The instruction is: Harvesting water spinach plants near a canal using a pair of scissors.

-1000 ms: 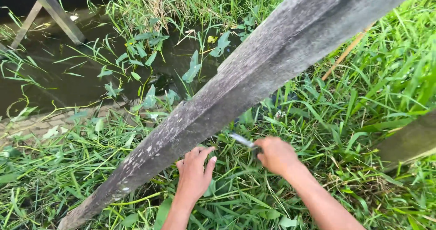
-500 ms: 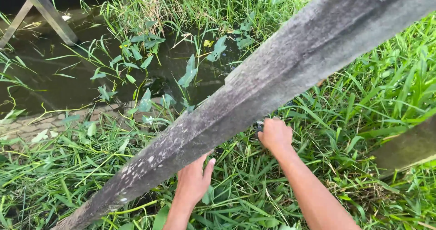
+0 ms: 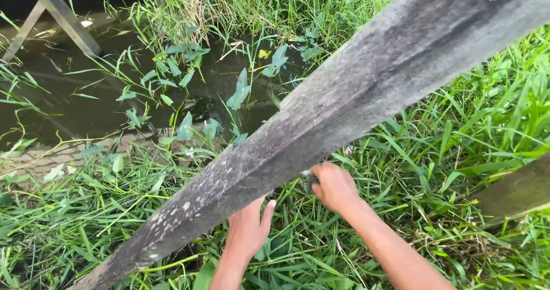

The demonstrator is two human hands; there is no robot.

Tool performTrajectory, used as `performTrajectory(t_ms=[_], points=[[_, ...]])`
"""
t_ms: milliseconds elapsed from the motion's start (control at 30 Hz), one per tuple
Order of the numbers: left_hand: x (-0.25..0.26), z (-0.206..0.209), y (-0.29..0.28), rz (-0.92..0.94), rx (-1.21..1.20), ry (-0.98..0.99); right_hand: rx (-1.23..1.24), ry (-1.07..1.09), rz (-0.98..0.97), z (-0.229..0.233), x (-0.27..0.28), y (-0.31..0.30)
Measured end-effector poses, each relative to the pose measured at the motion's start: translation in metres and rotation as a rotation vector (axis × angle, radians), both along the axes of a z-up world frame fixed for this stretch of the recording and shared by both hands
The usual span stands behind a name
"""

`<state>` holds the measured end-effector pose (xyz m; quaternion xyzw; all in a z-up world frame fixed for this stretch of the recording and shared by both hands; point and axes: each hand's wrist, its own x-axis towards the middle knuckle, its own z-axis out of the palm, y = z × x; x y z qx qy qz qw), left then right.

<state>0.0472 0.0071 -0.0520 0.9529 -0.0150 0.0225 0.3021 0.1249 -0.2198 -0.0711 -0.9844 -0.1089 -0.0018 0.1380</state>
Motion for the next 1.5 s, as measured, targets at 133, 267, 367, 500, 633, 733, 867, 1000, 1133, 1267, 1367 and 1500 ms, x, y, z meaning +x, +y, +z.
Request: performTrajectory(t_ms=[133, 267, 367, 500, 633, 733, 867, 1000, 1133, 1267, 1367, 1500], points=[[0.002, -0.019, -0.007, -0.071, 0.060, -0.184, -0.019, 0.425, 0.143, 0.016, -0.055, -0.023], [-0.003, -0.010, -0.027, -0.133, 0.045, -0.223, 0.145, 0.327, 0.121, 0.024, -0.092, -0.058], [-0.001, -0.006, -0.043, -0.173, 0.041, -0.239, -0.161, -0.015, -0.192, 0.023, -0.095, -0.092], [0.002, 0.002, -0.064, -0.205, 0.036, -0.230, -0.391, -0.091, -0.350, 0.013, -0.060, -0.106], [0.002, 0.002, -0.083, -0.211, 0.012, -0.201, -0.177, -0.184, -0.281, -0.022, -0.046, -0.100], [0.001, 0.006, -0.089, -0.239, 0.029, -0.139, -0.195, -0.143, -0.213, -0.021, -0.089, -0.117], [0.006, -0.006, -0.093, -0.270, 0.032, -0.125, -0.163, 0.047, -0.350, -0.006, -0.138, -0.136], [0.013, -0.015, -0.115, -0.344, -0.011, -0.273, -0.159, -0.018, -0.523, 0.037, -0.174, -0.154], [0.018, -0.006, -0.150, -0.390, -0.019, -0.122, -0.301, 0.015, -0.605, 0.063, -0.160, -0.170], [0.005, 0.016, -0.165, -0.433, -0.094, -0.026, -0.294, 0.095, -0.637, 0.067, -0.123, -0.169], [0.002, 0.015, -0.166, -0.444, -0.103, -0.020, -0.355, 0.024, -0.581, 0.061, -0.118, -0.165], [0.012, -0.004, -0.154, -0.422, -0.070, -0.085, -0.146, -0.146, -0.465, 0.059, -0.174, -0.161]])
